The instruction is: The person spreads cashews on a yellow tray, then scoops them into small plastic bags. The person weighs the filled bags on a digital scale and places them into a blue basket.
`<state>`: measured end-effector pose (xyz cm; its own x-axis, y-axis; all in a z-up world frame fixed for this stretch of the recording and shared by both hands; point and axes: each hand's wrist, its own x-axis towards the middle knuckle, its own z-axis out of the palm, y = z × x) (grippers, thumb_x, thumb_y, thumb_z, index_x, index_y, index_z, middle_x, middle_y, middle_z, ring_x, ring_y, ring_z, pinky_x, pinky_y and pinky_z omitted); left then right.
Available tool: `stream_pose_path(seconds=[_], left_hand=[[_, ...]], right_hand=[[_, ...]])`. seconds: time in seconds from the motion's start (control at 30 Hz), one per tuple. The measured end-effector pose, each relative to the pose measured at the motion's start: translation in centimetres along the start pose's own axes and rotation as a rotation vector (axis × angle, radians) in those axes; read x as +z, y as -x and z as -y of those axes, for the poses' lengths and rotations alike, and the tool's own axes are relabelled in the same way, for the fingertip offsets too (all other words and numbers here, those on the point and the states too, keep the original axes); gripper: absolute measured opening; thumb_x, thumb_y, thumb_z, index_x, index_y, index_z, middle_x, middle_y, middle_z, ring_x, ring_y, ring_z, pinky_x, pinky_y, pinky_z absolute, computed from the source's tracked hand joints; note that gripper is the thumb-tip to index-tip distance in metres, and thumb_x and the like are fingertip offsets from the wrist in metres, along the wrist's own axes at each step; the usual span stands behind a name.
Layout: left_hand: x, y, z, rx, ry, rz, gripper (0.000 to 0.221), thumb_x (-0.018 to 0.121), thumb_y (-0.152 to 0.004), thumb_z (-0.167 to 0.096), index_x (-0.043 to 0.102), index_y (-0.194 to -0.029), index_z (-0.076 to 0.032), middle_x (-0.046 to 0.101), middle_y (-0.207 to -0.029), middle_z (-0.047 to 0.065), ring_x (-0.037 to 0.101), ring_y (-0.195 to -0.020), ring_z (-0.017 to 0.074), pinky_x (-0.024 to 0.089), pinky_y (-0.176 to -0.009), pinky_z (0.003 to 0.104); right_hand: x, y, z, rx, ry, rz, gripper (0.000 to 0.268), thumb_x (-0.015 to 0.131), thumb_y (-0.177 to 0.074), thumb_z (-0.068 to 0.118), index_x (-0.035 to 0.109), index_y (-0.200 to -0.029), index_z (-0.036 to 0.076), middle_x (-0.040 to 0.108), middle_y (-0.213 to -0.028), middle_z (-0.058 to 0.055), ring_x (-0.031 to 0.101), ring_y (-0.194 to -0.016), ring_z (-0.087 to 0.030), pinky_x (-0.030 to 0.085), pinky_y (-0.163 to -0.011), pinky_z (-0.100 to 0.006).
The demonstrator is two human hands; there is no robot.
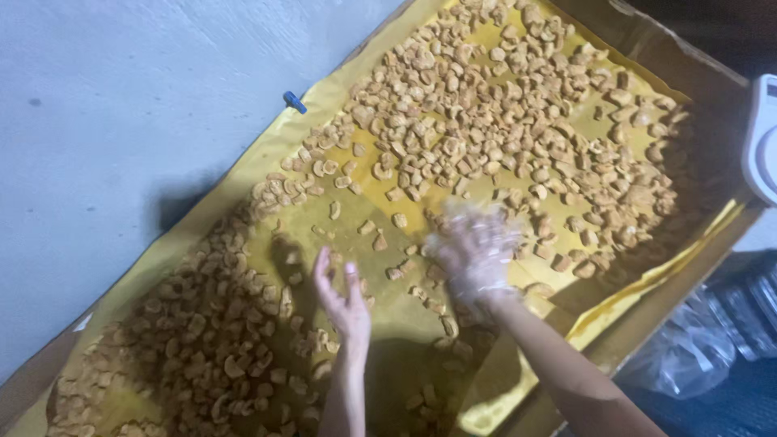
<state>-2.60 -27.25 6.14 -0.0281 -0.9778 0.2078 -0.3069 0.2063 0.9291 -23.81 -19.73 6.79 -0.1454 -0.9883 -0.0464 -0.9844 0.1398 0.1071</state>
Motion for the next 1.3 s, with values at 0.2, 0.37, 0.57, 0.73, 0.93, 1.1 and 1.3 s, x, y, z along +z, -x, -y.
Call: stream_pose_path(seconds=[0.2,0.37,0.57,0.73,0.93,1.1,1.3], left_hand=[[1.2,5.0,1.6,0.279,-0.131,0.192,0.05,0.065,-0.098,-0.019,0.05,-0.144,-0.005,0.056,-0.143,0.016,0.05,-0.134,0.0309,0.037,-0.114,0.046],[-2.3,12.3,6.2,0.02,-0.119,0.48,0.028,0.062,-0.101,-0.016,0.062,-0.128,-0.008,0.069,-0.115,0.011,0.066,-0.103,0.0246,0.054,-0.092,0.036],[-11.4,26.1,8.7,-0.304,-0.466,1.599,0.04,0.053,-0.095,-0.007,0.061,-0.134,-0.016,0.069,-0.123,0.009,0.068,-0.108,0.0247,0.056,-0.091,0.038],[-16.0,29.1,8.6,-0.174,-0.282,1.833,0.066,0.055,-0.086,0.003,0.05,-0.148,-0.02,0.053,-0.149,0.01,0.054,-0.131,0.0269,0.045,-0.109,0.04],[-25.7,15.9,7.9,-0.189,0.741,0.784,0.03,0.06,-0.098,0.002,0.066,-0.126,-0.006,0.066,-0.132,0.01,0.064,-0.103,0.0164,0.056,-0.087,0.028],[-34.3,11.0,4.2,-0.263,0.214,0.183,0.038,0.059,-0.102,-0.012,0.056,-0.139,-0.011,0.066,-0.127,0.003,0.064,-0.099,0.0088,0.053,-0.083,0.023],[-37.7,11.8,3.5,-0.358,-0.095,0.323,0.046,0.061,-0.1,-0.015,0.053,-0.145,-0.016,0.067,-0.128,0.004,0.064,-0.095,0.0105,0.053,-0.085,0.025]], right_hand=[[-2.1,4.7,2.2,-0.095,-0.073,0.69,0.092,0.049,-0.096,0.062,-0.003,-0.164,0.028,-0.005,-0.171,-0.01,-0.006,-0.154,-0.041,-0.006,-0.117,-0.068],[-2.4,10.4,0.4,0.273,-0.318,0.492,0.08,0.048,-0.093,0.059,0.005,-0.156,0.035,0.004,-0.167,-0.006,-0.001,-0.15,-0.044,-0.006,-0.111,-0.069],[-3.3,18.2,5.3,-0.051,-0.161,0.96,0.065,0.049,-0.093,0.019,0.034,-0.156,0.017,0.067,-0.137,-0.007,0.061,-0.133,-0.028,0.013,-0.126,-0.068],[-1.0,19.6,5.9,0.094,-0.069,1.058,0.105,0.079,-0.065,0.016,0.027,-0.157,0.014,0.063,-0.128,-0.005,0.061,-0.121,-0.033,0.04,-0.098,-0.077],[-0.9,19.1,27.2,-0.167,1.208,-1.289,0.047,0.059,-0.109,0.03,0.051,-0.143,-0.003,0.067,-0.085,-0.017,0.061,-0.061,-0.018,0.054,-0.058,-0.039],[-1.5,27.4,41.2,-1.152,-0.806,-0.143,0.037,0.063,-0.084,0.033,0.064,-0.12,0.033,0.06,-0.141,-0.004,0.048,-0.139,-0.031,0.027,-0.121,-0.059],[3.5,27.6,42.4,-1.04,-0.626,-0.086,0.054,0.061,-0.085,0.039,0.053,-0.135,0.023,0.047,-0.153,-0.01,0.041,-0.146,-0.033,0.016,-0.122,-0.064]])
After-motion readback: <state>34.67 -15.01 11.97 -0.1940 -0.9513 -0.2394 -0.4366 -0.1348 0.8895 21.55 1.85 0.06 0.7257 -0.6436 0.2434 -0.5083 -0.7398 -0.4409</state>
